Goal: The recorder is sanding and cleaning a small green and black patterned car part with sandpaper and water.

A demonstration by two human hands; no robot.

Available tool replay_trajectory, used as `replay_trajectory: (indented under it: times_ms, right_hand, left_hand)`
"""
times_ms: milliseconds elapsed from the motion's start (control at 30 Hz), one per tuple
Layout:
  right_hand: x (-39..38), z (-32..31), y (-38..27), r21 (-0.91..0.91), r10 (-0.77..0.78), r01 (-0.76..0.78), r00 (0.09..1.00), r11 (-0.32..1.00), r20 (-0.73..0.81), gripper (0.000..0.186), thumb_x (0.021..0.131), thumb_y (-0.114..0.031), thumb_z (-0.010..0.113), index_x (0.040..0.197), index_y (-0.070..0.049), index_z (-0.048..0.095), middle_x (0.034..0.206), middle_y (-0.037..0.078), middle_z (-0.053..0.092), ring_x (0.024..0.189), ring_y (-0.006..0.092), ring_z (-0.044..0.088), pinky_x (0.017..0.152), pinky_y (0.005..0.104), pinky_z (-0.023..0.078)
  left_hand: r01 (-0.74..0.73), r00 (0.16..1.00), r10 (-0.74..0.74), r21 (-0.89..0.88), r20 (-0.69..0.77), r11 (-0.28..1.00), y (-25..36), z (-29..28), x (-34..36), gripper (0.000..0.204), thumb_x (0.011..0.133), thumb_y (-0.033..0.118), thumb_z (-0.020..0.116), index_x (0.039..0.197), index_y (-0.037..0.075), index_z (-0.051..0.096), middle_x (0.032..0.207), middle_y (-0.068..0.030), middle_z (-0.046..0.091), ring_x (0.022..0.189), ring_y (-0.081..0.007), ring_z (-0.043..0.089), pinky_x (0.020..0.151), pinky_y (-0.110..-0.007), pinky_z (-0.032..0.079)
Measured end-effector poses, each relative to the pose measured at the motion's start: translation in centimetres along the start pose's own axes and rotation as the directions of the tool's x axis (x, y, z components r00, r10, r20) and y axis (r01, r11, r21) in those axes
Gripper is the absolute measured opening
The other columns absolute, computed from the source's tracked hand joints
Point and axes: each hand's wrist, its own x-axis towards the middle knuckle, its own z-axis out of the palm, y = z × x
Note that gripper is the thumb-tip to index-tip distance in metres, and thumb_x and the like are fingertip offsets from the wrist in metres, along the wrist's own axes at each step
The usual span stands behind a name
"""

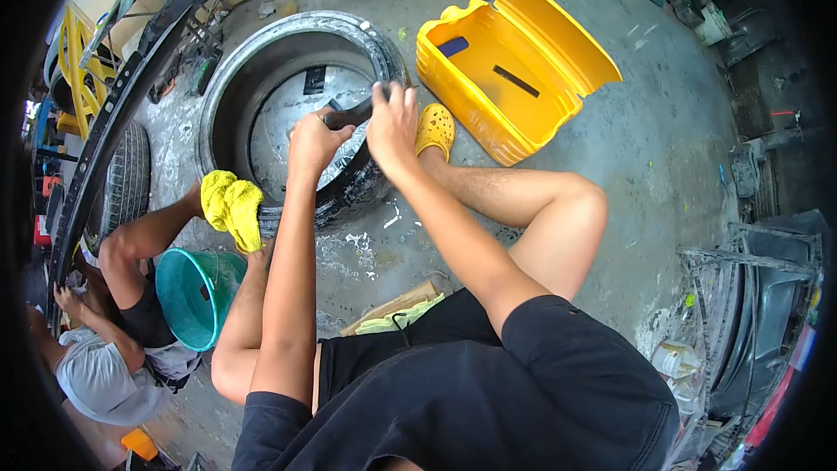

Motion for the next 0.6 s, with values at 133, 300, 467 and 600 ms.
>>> replay_trajectory:
  times_ms: [133, 300, 467, 600]
  right_hand:
    - [1.0, 0.0, 1.5, -0.009, -0.013, 0.014, 0.999, 1.000, 0.039, 0.040, 0.079, -0.001, 0.058, 0.118, 0.001, 0.064, 0.120, 0.022, 0.056, 0.110, 0.0381, 0.049, 0.096, 0.0450, 0.042]
    - [-0.7, -0.4, -0.1, -0.069, -0.056, 0.060, 0.996, 0.996, 0.065, 0.041, 0.078, 0.001, 0.058, 0.118, 0.001, 0.065, 0.121, 0.022, 0.056, 0.112, 0.0364, 0.049, 0.095, 0.0454, 0.042]
    - [0.8, -0.7, 0.8, -0.129, 0.007, -0.002, 0.999, 0.992, 0.034, 0.037, 0.084, -0.003, 0.053, 0.120, 0.000, 0.063, 0.122, 0.023, 0.055, 0.109, 0.0388, 0.049, 0.092, 0.0468, 0.044]
    - [0.7, -1.0, 1.7, -0.060, -0.024, 0.030, 0.995, 0.998, 0.097, 0.043, 0.076, -0.001, 0.059, 0.119, 0.002, 0.063, 0.125, 0.023, 0.054, 0.112, 0.0402, 0.047, 0.095, 0.0468, 0.042]
  left_hand:
    - [-0.008, 1.000, 0.008, 0.018, -0.002, 1.000, 0.9, -0.5, -0.4, 0.039, 0.071, 0.030, 0.077, 0.102, 0.007, 0.072, 0.094, -0.0188, 0.071, 0.090, -0.0351, 0.068, 0.083, -0.042, 0.052]
    - [0.056, 0.998, -0.056, -0.016, -0.016, 0.998, 1.5, -0.8, -1.4, 0.046, 0.071, 0.031, 0.077, 0.108, 0.005, 0.070, 0.100, -0.0202, 0.070, 0.095, -0.0356, 0.067, 0.085, -0.043, 0.052]
    - [0.009, 0.999, -0.009, 0.001, -0.033, 1.000, 1.7, -0.6, -2.2, 0.040, 0.074, 0.028, 0.074, 0.108, 0.007, 0.070, 0.098, -0.0218, 0.069, 0.095, -0.0366, 0.067, 0.086, -0.045, 0.052]
    - [0.025, 1.000, -0.025, 0.010, 0.004, 1.000, 2.2, -0.8, -1.8, 0.039, 0.076, 0.027, 0.074, 0.108, 0.006, 0.069, 0.099, -0.0209, 0.069, 0.094, -0.0361, 0.067, 0.085, -0.045, 0.053]
